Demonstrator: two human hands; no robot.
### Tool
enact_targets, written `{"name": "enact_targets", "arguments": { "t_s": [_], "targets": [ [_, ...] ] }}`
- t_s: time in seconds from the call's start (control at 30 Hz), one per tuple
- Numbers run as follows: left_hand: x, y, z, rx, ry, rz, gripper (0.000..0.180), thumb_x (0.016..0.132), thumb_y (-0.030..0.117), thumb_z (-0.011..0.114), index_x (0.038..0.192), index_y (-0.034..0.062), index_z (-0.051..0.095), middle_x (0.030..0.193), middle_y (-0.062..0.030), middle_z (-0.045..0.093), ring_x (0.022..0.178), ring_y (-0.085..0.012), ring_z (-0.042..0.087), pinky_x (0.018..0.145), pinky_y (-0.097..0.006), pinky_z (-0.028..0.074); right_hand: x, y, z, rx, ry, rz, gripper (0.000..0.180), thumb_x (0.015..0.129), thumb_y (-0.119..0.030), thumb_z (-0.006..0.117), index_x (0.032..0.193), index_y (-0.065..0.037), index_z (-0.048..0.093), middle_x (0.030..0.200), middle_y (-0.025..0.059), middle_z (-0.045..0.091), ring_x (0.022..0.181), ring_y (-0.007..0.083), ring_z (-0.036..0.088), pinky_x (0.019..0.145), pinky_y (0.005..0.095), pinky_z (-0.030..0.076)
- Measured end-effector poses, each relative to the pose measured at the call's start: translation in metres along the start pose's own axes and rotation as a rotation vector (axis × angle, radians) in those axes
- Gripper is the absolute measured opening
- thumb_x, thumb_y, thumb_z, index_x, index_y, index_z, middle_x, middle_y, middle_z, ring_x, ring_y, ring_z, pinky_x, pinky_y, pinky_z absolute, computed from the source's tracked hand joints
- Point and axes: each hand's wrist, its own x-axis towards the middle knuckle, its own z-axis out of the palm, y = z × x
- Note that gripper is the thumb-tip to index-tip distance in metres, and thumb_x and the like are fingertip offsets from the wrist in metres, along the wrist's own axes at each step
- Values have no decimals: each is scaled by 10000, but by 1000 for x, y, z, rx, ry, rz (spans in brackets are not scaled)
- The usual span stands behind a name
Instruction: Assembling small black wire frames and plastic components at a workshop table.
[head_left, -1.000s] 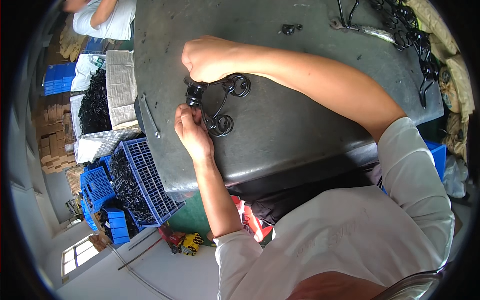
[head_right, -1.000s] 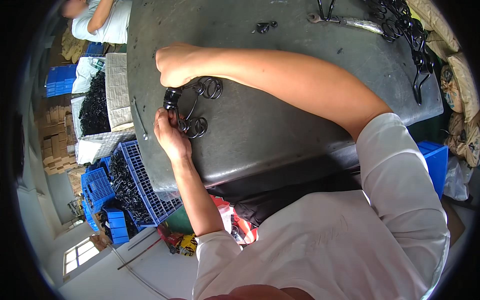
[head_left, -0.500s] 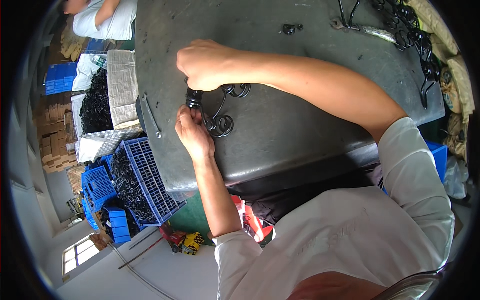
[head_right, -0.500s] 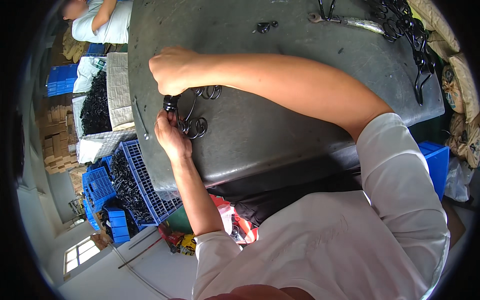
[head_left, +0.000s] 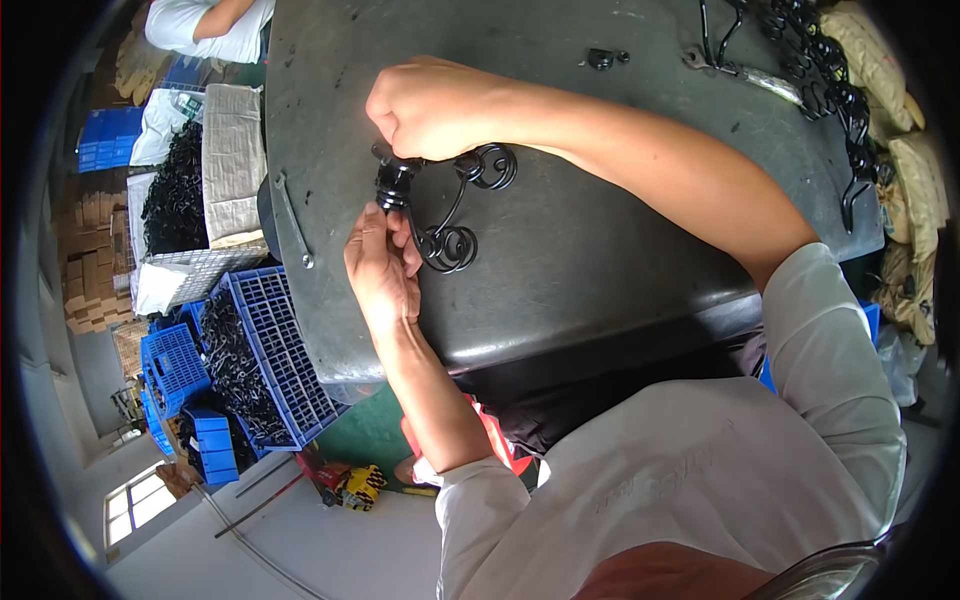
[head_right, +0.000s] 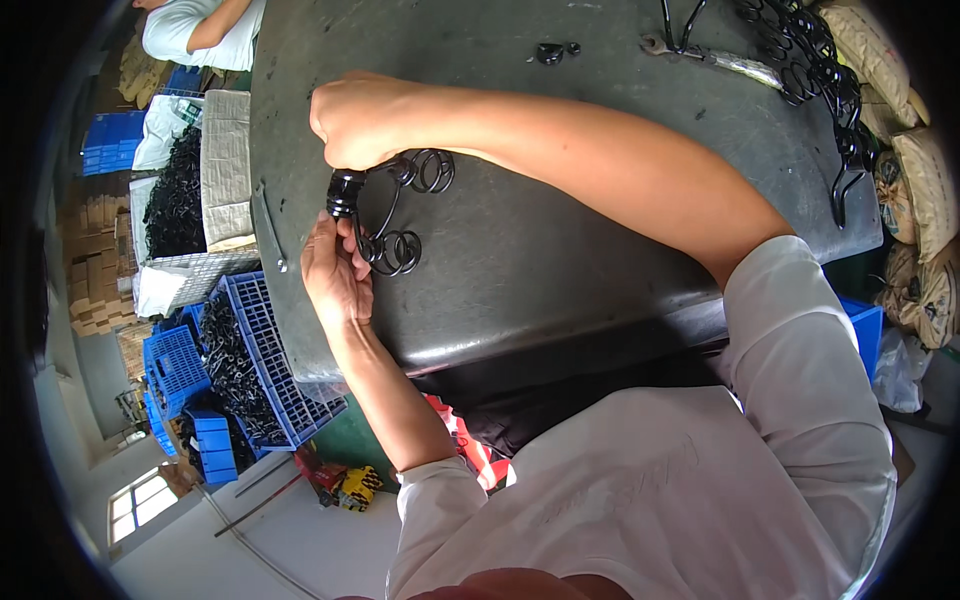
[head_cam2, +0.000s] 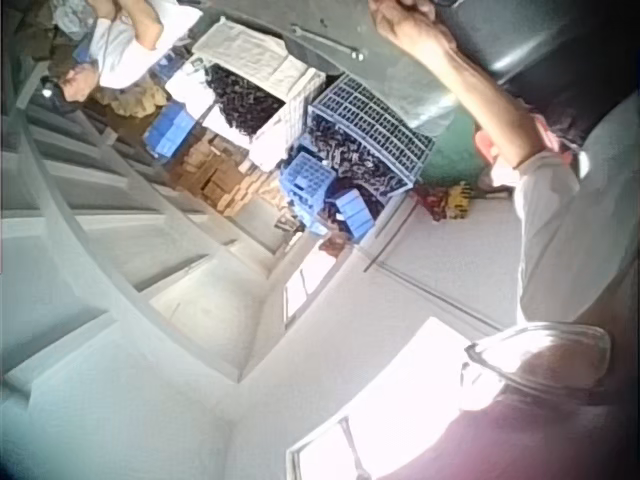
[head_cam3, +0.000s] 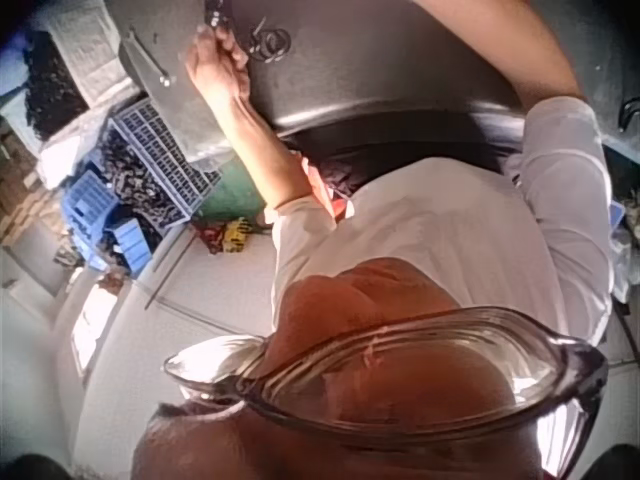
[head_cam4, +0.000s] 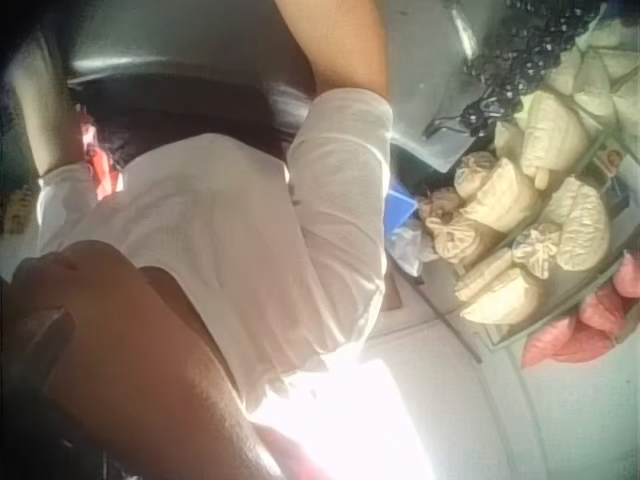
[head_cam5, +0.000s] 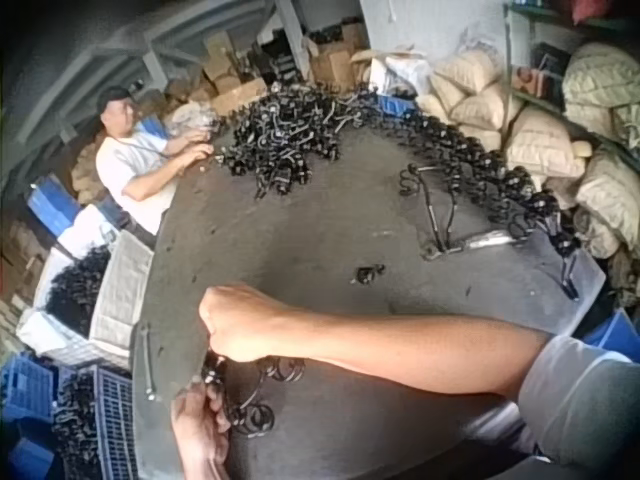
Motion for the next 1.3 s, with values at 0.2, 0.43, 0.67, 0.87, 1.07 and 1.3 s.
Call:
{"name": "enact_targets", "arguments": {
  "t_s": [0.2, 0.43, 0.67, 0.87, 1.07, 1.3],
  "targets": [
    [-3, -10, 0, 297, 61, 169, 367, 1073, 306, 448, 786, 94, 534, 632, 39, 495, 473, -32, 401, 402, -187, 297, -6, -5, 1, -36, 19, -27, 80, 702, 61, 621, 736, 1, 660, 728, 151, 673, 741, 283, 668, 659, 405, 508],
    [7, 2, 3, 13, 88, -142, 584, 1030, 571, 386, 906, 27, 558, 701, -43, 575, 533, -131, 564, 419, -247, 438, -5, 6, 1, 37, 5, 22, 66, 725, 28, 643, 778, 8, 675, 775, 130, 697, 759, 250, 674, 673, 383, 508],
    [18, 24, 37, 15, -186, -244, 407, 1035, 397, 482, 1026, 12, 613, 778, -122, 690, 575, -188, 661, 500, -256, 516, -39, 25, -7, 169, 139, -27, 70, 775, -6, 669, 839, 22, 676, 791, 115, 708, 741, 204, 671, 669, 349, 505],
    [7, 19, 87, -43, -221, 285, 277, 990, 206, 533, 1063, -53, 599, 737, -121, 646, 474, -120, 535, 402, -212, 407, -88, 18, -26, 427, 379, -87, 53, 896, -25, 672, 923, 13, 646, 687, 59, 680, 588, 105, 572, 570, 285, 434],
    [18, 6, 125, -27, -338, 451, 250, 997, 188, 541, 1079, -44, 586, 756, -93, 634, 501, -89, 529, 406, -189, 378, -118, 37, -49, 480, 499, -60, 77, 901, -60, 700, 874, 5, 669, 655, 5, 625, 595, 45, 505, 560, 250, 408],
    [7, -10, 115, 52, -317, 570, 464, 833, 164, 806, 1161, -18, 533, 848, -64, 619, 638, -82, 551, 583, -205, 425, -130, 35, -56, 409, 376, 8, 109, 894, -90, 710, 840, -6, 667, 659, 17, 594, 608, 53, 503, 551, 249, 394]
  ]
}}
